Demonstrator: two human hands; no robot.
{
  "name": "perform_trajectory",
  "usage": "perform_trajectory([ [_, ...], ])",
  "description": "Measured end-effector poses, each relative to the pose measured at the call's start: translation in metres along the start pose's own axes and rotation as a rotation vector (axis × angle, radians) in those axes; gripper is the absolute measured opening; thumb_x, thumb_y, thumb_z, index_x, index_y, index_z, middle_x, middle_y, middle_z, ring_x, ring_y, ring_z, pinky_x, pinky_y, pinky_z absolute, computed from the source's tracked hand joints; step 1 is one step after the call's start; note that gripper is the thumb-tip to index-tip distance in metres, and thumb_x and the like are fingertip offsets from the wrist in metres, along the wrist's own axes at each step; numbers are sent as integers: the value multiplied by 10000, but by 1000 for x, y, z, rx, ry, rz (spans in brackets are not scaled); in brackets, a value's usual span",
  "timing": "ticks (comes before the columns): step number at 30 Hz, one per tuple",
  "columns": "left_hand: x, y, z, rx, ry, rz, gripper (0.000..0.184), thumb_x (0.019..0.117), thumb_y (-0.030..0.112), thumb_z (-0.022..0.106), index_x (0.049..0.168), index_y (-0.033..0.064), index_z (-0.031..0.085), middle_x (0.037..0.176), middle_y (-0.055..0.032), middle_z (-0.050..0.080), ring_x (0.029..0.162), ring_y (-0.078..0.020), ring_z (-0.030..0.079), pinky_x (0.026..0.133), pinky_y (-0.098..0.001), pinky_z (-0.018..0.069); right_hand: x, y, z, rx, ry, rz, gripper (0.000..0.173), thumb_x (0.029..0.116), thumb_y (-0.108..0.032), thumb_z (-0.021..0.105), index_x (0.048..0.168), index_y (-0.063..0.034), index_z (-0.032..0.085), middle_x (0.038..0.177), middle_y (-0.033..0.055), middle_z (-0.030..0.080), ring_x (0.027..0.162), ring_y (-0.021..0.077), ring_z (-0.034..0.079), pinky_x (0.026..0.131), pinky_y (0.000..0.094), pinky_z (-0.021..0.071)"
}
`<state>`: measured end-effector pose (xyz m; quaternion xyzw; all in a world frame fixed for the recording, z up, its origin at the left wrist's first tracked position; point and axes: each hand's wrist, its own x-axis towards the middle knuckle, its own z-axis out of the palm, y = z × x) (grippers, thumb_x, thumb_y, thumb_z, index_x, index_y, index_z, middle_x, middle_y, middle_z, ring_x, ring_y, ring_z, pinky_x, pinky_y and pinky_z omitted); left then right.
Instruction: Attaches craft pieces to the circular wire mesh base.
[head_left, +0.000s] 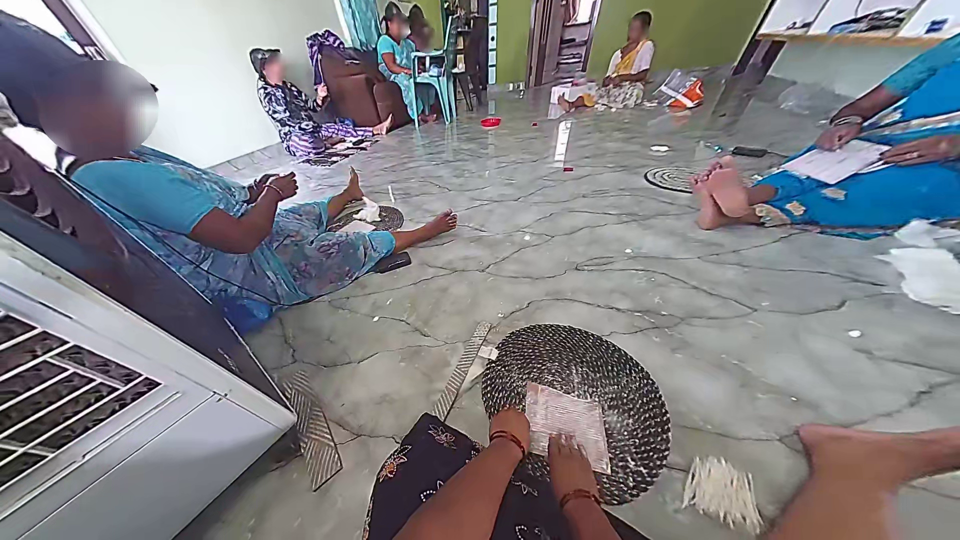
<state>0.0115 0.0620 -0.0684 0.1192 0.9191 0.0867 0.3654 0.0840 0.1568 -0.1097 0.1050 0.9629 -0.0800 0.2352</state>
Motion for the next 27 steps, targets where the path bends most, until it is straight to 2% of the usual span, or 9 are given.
perform_trajectory([
  [3, -4, -2, -1, -9, -15, 13, 358, 1030, 90, 562, 1344, -73, 612, 1501, -269, 525, 1402, -432, 509, 1110, -617, 454, -3, -5, -5, 1, 18, 27, 516, 1047, -42, 476, 1542, 67, 380, 1594, 263, 411, 1528, 406, 327, 1256, 542, 229],
  [4, -3, -2, 0, -7, -12, 21, 354, 1034, 96, 558, 1343, -66, 617, 1503, -264, 525, 1402, -428, 511, 1111, -613, 454, -3, -4, -9, 12, 18, 29, 588, 1032, -55, 519, 1579, 41, 328, 1618, 257, 375, 1534, 416, 307, 1248, 566, 232],
  [6, 1, -3, 0, -4, 1, 36, 351, 1040, 91, 539, 1349, -55, 618, 1511, -255, 520, 1409, -425, 503, 1115, -612, 452, 4, -2, -20, -17, -37, 18, 794, 999, -122, 611, 1645, -20, 160, 1699, 223, 207, 1578, 408, 185, 1247, 624, 175],
  [9, 7, -4, 1, -4, 12, 35, 363, 1032, 92, 556, 1361, -47, 613, 1525, -251, 506, 1421, -427, 488, 1116, -614, 451, 20, 9, -18, -36, -102, -14, 862, 1013, -305, 634, 1658, -53, 121, 1729, 183, 118, 1595, 391, 126, 1240, 662, 151],
  [12, 8, -2, 2, -3, 21, 34, 361, 1018, 100, 579, 1345, -45, 629, 1538, -240, 496, 1431, -425, 474, 1129, -608, 444, 21, 11, -12, -2, -77, -16, 784, 1033, -281, 607, 1648, -42, 183, 1710, 193, 197, 1585, 383, 183, 1249, 628, 173],
  [17, 0, 0, 1, 3, 5, 14, 383, 1026, 107, 572, 1363, -74, 601, 1534, -256, 498, 1427, -416, 487, 1133, -597, 440, 1, -4, 3, -19, -24, 45, 560, 1058, -46, 455, 1581, 72, 292, 1629, 279, 341, 1545, 411, 289, 1262, 552, 197],
  [21, -3, -1, 0, 9, -5, 11, 362, 1024, 72, 559, 1352, -74, 606, 1515, -263, 512, 1416, -417, 498, 1124, -593, 452, -4, -9, -9, -4, -2, 68, 566, 1019, -50, 527, 1553, 53, 371, 1613, 272, 373, 1531, 423, 308, 1238, 604, 224],
  [24, 2, -3, 0, 4, -4, 27, 343, 1027, 79, 554, 1337, -45, 632, 1511, -245, 524, 1416, -406, 501, 1123, -598, 452, 10, 2, -21, -31, -66, 15, 867, 990, -208, 648, 1657, -48, 119, 1727, 191, 117, 1594, 393, 128, 1243, 641, 162],
  [27, 9, -4, -1, 13, 7, 32, 341, 1022, 91, 564, 1329, -36, 643, 1513, -243, 523, 1422, -419, 489, 1122, -607, 451, 23, 11, -15, -40, -107, -22, 864, 1029, -341, 606, 1664, -71, 86, 1733, 169, 105, 1599, 377, 116, 1244, 641, 165],
])
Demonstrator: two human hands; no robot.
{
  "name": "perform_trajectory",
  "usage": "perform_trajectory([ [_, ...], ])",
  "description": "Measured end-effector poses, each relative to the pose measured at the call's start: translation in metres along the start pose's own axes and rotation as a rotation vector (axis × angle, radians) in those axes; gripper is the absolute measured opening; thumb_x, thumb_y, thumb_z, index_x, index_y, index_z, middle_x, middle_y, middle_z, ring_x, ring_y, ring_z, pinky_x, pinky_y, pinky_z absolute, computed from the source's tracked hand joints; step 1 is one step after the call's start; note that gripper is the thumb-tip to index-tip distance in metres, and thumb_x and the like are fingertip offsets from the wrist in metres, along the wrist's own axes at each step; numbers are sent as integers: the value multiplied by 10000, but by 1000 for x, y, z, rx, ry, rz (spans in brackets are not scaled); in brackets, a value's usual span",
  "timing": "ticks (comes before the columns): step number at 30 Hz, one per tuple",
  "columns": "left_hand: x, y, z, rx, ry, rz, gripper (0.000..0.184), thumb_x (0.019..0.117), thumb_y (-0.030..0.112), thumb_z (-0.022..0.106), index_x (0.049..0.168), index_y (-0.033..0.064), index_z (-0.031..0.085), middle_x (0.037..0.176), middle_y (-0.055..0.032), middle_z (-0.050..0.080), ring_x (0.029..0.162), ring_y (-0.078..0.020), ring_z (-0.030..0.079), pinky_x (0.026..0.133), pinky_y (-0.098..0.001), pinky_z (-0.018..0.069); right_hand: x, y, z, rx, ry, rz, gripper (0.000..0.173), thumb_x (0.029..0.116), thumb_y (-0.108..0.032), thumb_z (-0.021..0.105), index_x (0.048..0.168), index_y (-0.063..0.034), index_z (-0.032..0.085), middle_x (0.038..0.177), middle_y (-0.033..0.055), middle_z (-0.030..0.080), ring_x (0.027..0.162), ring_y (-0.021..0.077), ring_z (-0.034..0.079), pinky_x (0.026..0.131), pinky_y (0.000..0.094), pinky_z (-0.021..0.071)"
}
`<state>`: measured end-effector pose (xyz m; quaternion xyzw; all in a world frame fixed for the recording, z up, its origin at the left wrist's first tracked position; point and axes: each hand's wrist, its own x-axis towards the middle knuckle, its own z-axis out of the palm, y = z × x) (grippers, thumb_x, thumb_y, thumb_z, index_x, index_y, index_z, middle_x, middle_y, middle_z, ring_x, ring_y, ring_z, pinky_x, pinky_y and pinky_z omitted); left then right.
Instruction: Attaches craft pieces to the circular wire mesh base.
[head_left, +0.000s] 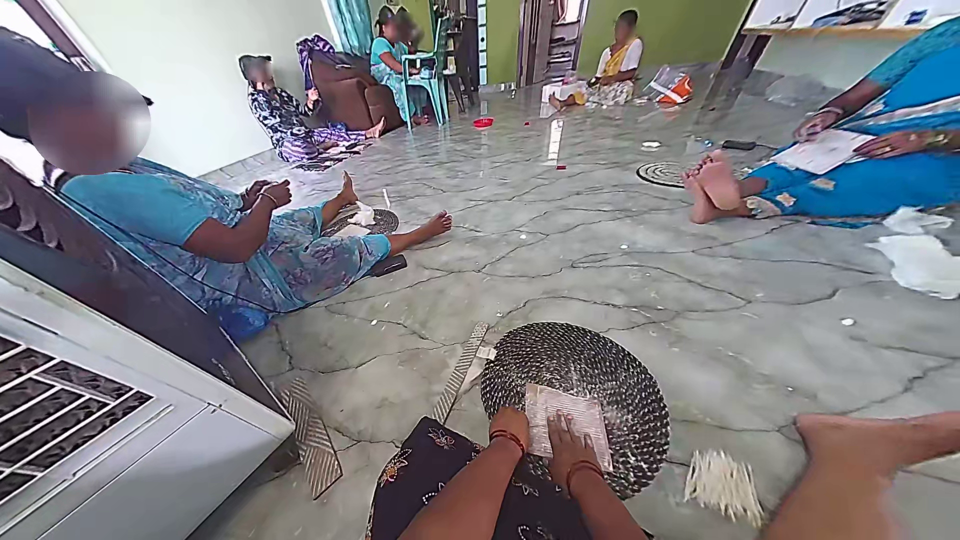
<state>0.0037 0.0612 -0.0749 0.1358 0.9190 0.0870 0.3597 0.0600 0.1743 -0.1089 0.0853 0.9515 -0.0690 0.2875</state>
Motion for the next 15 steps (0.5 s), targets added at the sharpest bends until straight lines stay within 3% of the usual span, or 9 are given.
perform_trajectory([
  [5, -2, 2, 2, 0, -6, 1, 381, 1017, 122, 593, 1352, -56, 618, 1519, -257, 513, 1421, -423, 491, 1129, -609, 442, -14, -8, 17, 42, 65, 19, 632, 1079, -143, 480, 1627, 14, 207, 1694, 222, 227, 1591, 368, 173, 1278, 529, 164],
  [7, -5, 1, 3, 0, -11, 4, 382, 1024, 118, 585, 1357, -68, 609, 1518, -264, 511, 1425, -427, 485, 1136, -607, 433, -23, -13, 19, 63, 75, 51, 566, 1068, -55, 443, 1604, 26, 280, 1653, 232, 327, 1564, 373, 263, 1265, 514, 223],
  [10, -8, -1, 2, 7, -16, 10, 367, 1031, 92, 556, 1360, -62, 610, 1530, -256, 501, 1438, -421, 471, 1142, -603, 428, -30, -16, 12, 105, 81, 66, 505, 1052, -88, 511, 1528, 51, 414, 1562, 260, 456, 1482, 407, 406, 1203, 535, 335],
  [13, -8, 1, 0, -9, -14, 14, 349, 1035, 83, 538, 1345, -51, 622, 1505, -256, 527, 1413, -419, 502, 1120, -609, 449, -24, -7, 4, 107, 79, 23, 808, 1006, -240, 636, 1635, -1, 188, 1697, 230, 208, 1581, 399, 182, 1247, 629, 166],
  [15, -6, 1, -1, -22, -14, 6, 349, 1029, 80, 545, 1345, -45, 623, 1494, -257, 536, 1406, -421, 509, 1114, -611, 454, -15, 0, 1, 62, 28, -5, 870, 1018, -327, 626, 1662, -65, 103, 1737, 162, 93, 1605, 369, 81, 1230, 695, 104],
])
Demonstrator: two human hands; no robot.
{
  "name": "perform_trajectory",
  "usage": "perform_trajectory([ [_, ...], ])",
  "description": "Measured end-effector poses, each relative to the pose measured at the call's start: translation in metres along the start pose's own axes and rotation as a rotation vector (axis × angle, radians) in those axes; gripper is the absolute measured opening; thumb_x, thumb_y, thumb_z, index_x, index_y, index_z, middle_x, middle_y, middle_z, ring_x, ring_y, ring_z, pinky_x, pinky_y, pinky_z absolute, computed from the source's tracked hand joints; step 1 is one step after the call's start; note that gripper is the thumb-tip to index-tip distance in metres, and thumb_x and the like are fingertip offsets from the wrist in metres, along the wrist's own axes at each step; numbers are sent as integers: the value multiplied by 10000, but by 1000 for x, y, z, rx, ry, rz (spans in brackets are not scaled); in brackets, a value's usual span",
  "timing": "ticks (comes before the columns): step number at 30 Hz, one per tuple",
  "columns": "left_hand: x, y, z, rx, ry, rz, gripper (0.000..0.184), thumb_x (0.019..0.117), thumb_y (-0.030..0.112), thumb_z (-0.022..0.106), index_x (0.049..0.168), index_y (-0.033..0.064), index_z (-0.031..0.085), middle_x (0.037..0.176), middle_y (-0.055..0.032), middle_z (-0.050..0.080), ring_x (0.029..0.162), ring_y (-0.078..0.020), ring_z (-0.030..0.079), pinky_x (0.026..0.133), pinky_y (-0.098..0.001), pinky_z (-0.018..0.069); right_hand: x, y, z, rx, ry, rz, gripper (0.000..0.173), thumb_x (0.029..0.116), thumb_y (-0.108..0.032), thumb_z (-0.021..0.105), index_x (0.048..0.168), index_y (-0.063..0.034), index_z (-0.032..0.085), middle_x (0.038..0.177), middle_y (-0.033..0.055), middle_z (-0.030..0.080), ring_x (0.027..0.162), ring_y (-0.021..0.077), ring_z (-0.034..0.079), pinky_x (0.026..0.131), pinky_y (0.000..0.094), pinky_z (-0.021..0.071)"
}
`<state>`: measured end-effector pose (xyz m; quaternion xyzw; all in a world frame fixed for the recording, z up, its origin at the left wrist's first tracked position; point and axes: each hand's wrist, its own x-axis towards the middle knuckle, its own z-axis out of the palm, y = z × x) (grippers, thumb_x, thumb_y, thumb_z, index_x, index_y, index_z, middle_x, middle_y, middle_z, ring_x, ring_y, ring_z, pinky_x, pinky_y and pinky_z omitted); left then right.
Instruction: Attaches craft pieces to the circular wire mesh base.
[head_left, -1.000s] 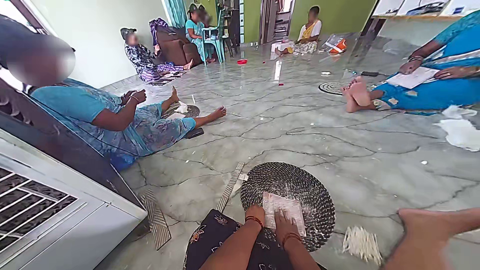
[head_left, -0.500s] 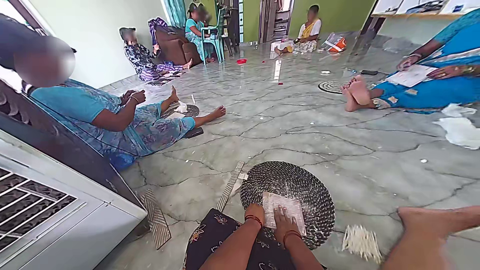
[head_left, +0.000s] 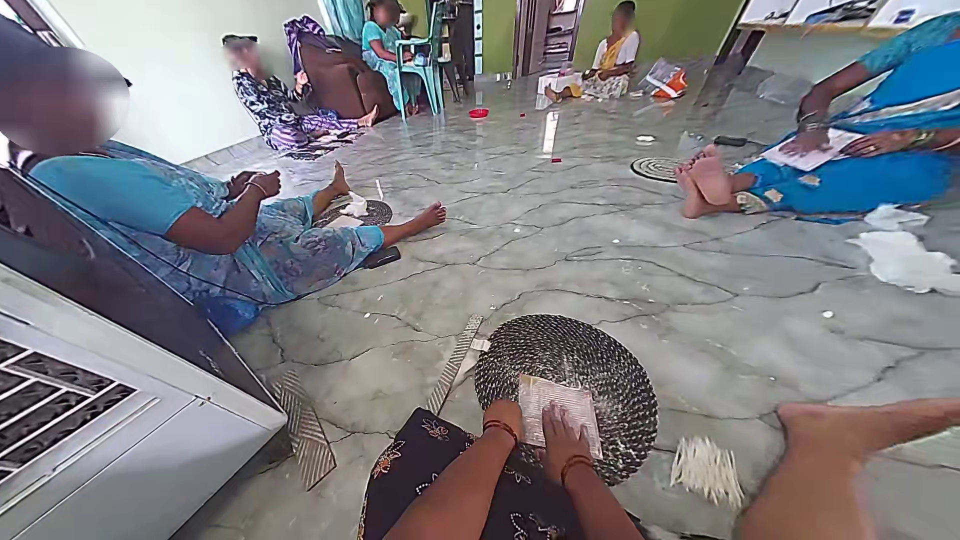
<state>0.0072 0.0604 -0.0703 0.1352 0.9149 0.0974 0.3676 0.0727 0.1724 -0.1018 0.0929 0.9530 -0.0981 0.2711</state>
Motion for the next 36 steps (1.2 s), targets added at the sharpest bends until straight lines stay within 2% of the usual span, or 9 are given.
perform_trajectory([
  [4, 6, 0, 0, 17, 0, -5, 370, 1029, 98, 554, 1367, -42, 610, 1504, -259, 525, 1419, -422, 495, 1126, -612, 443, 10, 4, 6, -25, 3, -17, 716, 1072, -274, 523, 1667, -119, 156, 1740, 117, 126, 1610, 343, 72, 1240, 680, 103],
  [9, 5, 0, 2, 28, -3, 4, 389, 1023, 118, 575, 1369, -58, 605, 1517, -263, 511, 1432, -423, 478, 1142, -607, 427, -1, -3, 14, 4, 65, 8, 555, 1093, -205, 479, 1595, -12, 341, 1656, 215, 332, 1568, 367, 253, 1273, 544, 175],
  [12, 2, -1, 4, 30, 2, 3, 388, 1025, 131, 585, 1356, -69, 609, 1519, -263, 508, 1435, -420, 474, 1149, -599, 422, -10, -10, 14, 5, 73, 36, 527, 1066, -117, 487, 1568, 5, 384, 1603, 233, 416, 1521, 390, 351, 1248, 559, 237],
  [16, 2, 0, 1, 31, 8, 1, 355, 1034, 90, 546, 1347, -60, 618, 1518, -257, 511, 1431, -416, 480, 1140, -595, 434, -7, -11, 4, -6, 55, 43, 794, 1022, -180, 603, 1664, -91, 144, 1711, 175, 210, 1596, 386, 127, 1239, 682, 105],
  [20, 6, -1, 1, 39, 15, -2, 347, 1026, 75, 548, 1335, -58, 628, 1508, -263, 518, 1424, -420, 487, 1129, -598, 446, 10, 0, 3, -42, -16, 2, 774, 1057, -298, 554, 1662, -74, 126, 1736, 149, 119, 1610, 354, 50, 1250, 662, 96],
  [25, 2, 0, -1, 36, -5, 9, 370, 1021, 90, 574, 1348, -80, 608, 1505, -276, 515, 1419, -432, 489, 1134, -608, 434, 0, -10, 14, 21, 62, 35, 590, 1080, -150, 488, 1600, 36, 280, 1663, 241, 297, 1578, 393, 207, 1273, 544, 176],
  [29, -7, -3, 6, -4, 5, 21, 423, 1027, 149, 598, 1388, -70, 578, 1503, -284, 514, 1415, -437, 493, 1139, -613, 427, -24, -21, 10, 89, 48, 76, 463, 1042, -101, 513, 1465, 85, 489, 1558, 286, 445, 1495, 437, 366, 1237, 574, 263],
  [32, 5, -6, 13, -1, 23, 11, 374, 1030, 152, 592, 1345, -46, 625, 1467, -277, 556, 1386, -446, 522, 1112, -640, 439, -24, -8, 3, 117, 73, 82, 571, 1061, -200, 518, 1552, 52, 375, 1619, 278, 358, 1535, 422, 301, 1248, 582, 228],
  [36, 19, -7, 14, -50, 93, -35, 295, 1013, 91, 591, 1242, -77, 667, 1400, -304, 590, 1317, -483, 569, 1040, -681, 483, -8, 25, -10, 185, 196, 267, 929, 944, -223, 714, 1614, 76, 143, 1684, 304, 150, 1582, 433, 139, 1261, 568, 195],
])
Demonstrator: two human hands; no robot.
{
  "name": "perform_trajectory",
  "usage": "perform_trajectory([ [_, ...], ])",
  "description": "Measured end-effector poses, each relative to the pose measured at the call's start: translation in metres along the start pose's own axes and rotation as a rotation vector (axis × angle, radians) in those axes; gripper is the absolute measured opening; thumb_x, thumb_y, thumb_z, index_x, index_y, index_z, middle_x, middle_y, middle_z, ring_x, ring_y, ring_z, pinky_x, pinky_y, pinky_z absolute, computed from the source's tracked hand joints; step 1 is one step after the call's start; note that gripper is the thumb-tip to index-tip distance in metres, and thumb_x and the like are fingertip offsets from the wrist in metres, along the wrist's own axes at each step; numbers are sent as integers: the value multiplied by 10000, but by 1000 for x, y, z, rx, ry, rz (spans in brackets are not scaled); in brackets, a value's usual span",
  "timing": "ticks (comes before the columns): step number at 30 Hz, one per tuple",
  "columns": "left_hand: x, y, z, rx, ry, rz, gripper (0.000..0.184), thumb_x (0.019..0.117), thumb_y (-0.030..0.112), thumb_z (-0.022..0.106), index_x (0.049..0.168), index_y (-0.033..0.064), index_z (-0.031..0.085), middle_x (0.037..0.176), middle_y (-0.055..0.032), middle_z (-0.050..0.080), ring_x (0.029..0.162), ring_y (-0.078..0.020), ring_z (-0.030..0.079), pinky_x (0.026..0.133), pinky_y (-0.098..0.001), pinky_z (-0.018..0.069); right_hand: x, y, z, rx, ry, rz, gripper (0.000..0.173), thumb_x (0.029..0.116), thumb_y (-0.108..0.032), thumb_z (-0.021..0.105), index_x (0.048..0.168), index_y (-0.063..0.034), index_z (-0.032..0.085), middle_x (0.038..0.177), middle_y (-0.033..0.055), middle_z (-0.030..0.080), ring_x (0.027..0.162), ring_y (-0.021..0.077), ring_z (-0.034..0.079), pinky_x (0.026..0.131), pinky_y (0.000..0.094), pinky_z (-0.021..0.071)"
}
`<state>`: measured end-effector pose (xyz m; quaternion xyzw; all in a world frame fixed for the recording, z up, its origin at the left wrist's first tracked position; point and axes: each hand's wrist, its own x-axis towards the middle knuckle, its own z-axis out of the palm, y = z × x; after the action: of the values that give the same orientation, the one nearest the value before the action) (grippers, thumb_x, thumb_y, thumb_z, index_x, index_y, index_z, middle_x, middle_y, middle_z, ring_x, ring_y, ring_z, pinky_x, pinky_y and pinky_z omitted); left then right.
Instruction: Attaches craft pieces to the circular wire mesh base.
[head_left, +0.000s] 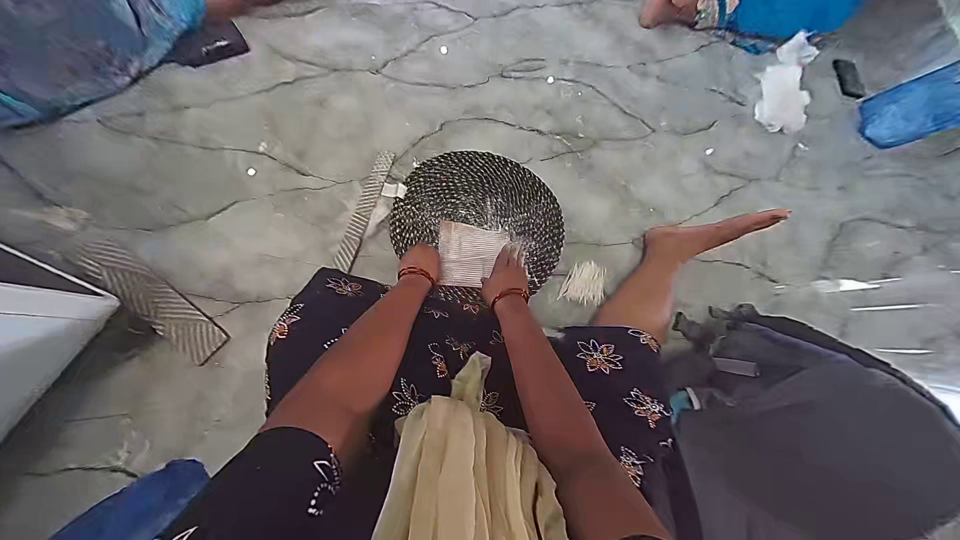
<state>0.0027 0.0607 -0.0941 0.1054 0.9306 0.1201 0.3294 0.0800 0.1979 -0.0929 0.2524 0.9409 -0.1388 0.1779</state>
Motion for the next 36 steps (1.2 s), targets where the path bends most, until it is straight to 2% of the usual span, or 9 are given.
perform_trajectory([
  [4, 7, 3, -5, 46, -1, 6, 287, 1015, 90, 574, 1210, -97, 668, 1365, -312, 607, 1296, -474, 587, 1020, -657, 500, 13, 1, -9, -82, -98, -143, 1121, 878, -441, 782, 1619, 72, 116, 1688, 301, 133, 1569, 461, 152, 1230, 642, 209],
  [8, 7, 2, -3, 61, -10, 34, 271, 1014, 91, 581, 1205, -74, 681, 1373, -298, 605, 1308, -466, 580, 1027, -659, 499, 20, -14, 13, -214, -224, -226, 1101, 923, -570, 689, 1663, -61, 52, 1741, 169, 8, 1609, 364, 25, 1238, 680, 114],
  [15, 7, 0, 4, 106, -4, 79, 269, 965, 42, 638, 1194, -88, 690, 1400, -296, 586, 1335, -470, 553, 1047, -653, 492, 0, -18, 45, -119, -76, -171, 582, 1076, -237, 518, 1548, 67, 366, 1594, 281, 398, 1505, 438, 356, 1203, 578, 332],
  [18, 2, -1, 3, 100, -8, 80, 259, 999, 48, 592, 1206, -76, 688, 1387, -290, 600, 1337, -464, 557, 1053, -644, 489, -11, -23, 35, -137, -100, -155, 530, 1051, -232, 559, 1496, 40, 461, 1524, 274, 485, 1466, 431, 408, 1191, 577, 334],
  [21, 3, -2, 1, 52, 1, 75, 256, 1009, 43, 581, 1207, -86, 680, 1404, -301, 583, 1342, -482, 543, 1045, -664, 484, -9, -28, 14, -115, -99, -184, 872, 924, -311, 767, 1629, -101, 298, 1637, 268, 318, 1518, 464, 295, 1194, 674, 264],
  [24, 5, -1, 0, 25, 12, 78, 260, 1000, 44, 587, 1205, -85, 681, 1410, -298, 579, 1340, -482, 545, 1039, -669, 488, 8, -30, 9, -204, -191, -223, 1037, 918, -395, 762, 1672, -119, 106, 1728, 191, 107, 1585, 415, 142, 1213, 714, 166],
  [28, 8, -2, -4, 41, 1, 73, 287, 976, 91, 650, 1195, -92, 680, 1394, -306, 587, 1337, -478, 549, 1037, -671, 488, 20, -20, 38, -223, -175, -214, 824, 1030, -376, 611, 1663, -108, 157, 1707, 172, 226, 1581, 389, 190, 1222, 680, 198],
  [32, 6, 1, -1, 55, -24, 63, 287, 966, 93, 675, 1175, -103, 683, 1374, -330, 587, 1309, -494, 566, 1019, -686, 491, -3, -18, 57, -146, -83, -189, 610, 1058, -101, 487, 1623, -29, 271, 1670, 206, 306, 1570, 378, 240, 1264, 554, 212],
  [36, 0, -1, -2, 52, -24, 76, 256, 994, 76, 621, 1185, -81, 691, 1349, -312, 617, 1305, -480, 577, 1026, -677, 489, -22, -16, 44, -117, -51, -179, 465, 1040, -81, 514, 1495, 11, 475, 1510, 237, 527, 1431, 408, 474, 1152, 569, 393],
])
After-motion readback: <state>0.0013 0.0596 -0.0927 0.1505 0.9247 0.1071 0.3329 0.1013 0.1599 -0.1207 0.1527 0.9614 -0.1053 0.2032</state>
